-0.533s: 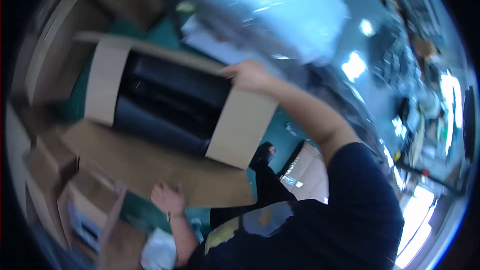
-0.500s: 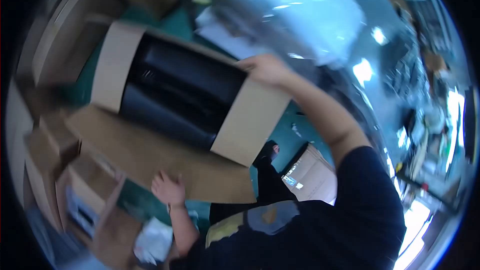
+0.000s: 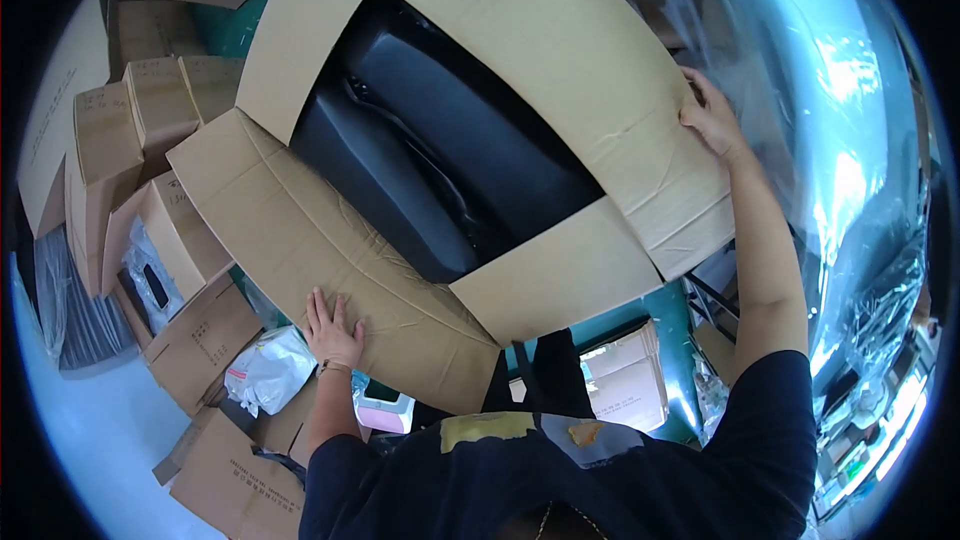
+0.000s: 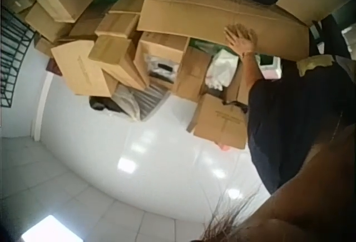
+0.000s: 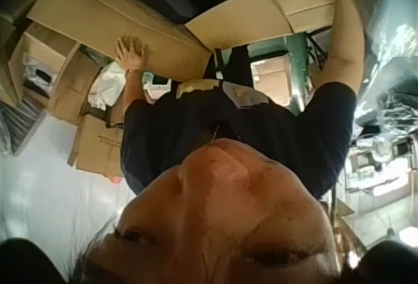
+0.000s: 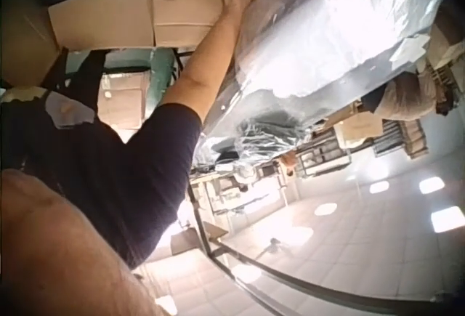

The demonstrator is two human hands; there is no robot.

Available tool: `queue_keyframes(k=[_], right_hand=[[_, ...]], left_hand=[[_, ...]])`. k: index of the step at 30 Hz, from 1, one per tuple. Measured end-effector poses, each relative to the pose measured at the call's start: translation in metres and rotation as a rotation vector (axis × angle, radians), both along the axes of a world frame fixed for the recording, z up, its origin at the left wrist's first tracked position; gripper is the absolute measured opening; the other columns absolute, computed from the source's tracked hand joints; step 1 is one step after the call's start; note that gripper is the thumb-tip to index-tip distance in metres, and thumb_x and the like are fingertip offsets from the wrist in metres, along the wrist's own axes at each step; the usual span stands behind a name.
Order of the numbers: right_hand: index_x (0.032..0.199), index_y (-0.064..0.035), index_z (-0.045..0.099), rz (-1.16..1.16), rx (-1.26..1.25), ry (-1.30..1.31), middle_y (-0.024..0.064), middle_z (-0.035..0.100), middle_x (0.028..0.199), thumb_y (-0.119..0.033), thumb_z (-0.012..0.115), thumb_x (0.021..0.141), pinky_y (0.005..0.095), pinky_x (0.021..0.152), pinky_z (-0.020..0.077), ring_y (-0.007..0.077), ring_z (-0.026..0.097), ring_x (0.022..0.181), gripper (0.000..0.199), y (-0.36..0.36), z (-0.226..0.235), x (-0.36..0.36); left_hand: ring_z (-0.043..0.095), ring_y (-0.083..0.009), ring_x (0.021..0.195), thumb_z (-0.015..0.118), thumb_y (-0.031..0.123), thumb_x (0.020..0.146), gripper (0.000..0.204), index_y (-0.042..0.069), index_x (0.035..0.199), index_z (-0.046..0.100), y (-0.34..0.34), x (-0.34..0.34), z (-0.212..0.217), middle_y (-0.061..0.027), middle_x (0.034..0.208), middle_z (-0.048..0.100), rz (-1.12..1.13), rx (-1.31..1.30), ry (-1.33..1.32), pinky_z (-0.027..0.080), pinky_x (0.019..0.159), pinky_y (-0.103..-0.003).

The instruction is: Unpacking plastic components from boxes, inspecting them, and placing them into plastic protective wraps.

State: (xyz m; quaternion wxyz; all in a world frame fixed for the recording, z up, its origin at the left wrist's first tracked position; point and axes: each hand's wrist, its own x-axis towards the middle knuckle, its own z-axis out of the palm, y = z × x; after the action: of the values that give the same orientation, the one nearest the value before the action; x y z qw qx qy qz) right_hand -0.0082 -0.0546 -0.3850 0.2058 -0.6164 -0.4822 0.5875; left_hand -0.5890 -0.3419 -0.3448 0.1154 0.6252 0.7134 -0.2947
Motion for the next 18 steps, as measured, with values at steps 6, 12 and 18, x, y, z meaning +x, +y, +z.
queue_keyframes(k=[6,12,18], right_hand=[[0.128,-0.0211,0.046,0.086,0.55,-0.932,0.0183,0.054,0.113,-0.012,0.046,0.084,0.042,0.089,0.043,0.0339,0.052,0.105,0.045,-0.036,-0.115,-0.038],[0.119,-0.015,0.054,0.045,0.018,-1.083,0.0164,0.055,0.113,-0.019,0.043,0.088,0.0422,0.088,0.0437,0.0322,0.052,0.107,0.033,0.011,-0.07,-0.016],[0.081,-0.0076,0.063,0.527,0.611,-0.596,0.0132,0.057,0.085,-0.019,0.055,0.077,0.0398,0.085,0.0438,0.0277,0.055,0.085,0.015,-0.073,-0.043,-0.101]], left_hand=[[0.031,-0.029,0.129,0.066,0.03,0.068,0.044,0.014,0.108,0.061,0.029,0.032,0.015,-0.0116,0.137,0.038,-0.056,0.129,-0.1,0.028,0.098,-0.044],[0.056,-0.0169,0.093,0.064,0.02,0.07,0.019,0.014,0.087,0.064,0.095,0.114,0.056,0.0009,0.094,0.063,-0.161,0.438,-0.491,0.034,0.092,-0.041],[0.056,-0.0177,0.089,0.064,0.023,0.071,0.019,0.013,0.087,0.064,0.134,0.161,0.06,0.0004,0.091,0.063,-0.227,0.52,-0.579,0.034,0.093,-0.041]])
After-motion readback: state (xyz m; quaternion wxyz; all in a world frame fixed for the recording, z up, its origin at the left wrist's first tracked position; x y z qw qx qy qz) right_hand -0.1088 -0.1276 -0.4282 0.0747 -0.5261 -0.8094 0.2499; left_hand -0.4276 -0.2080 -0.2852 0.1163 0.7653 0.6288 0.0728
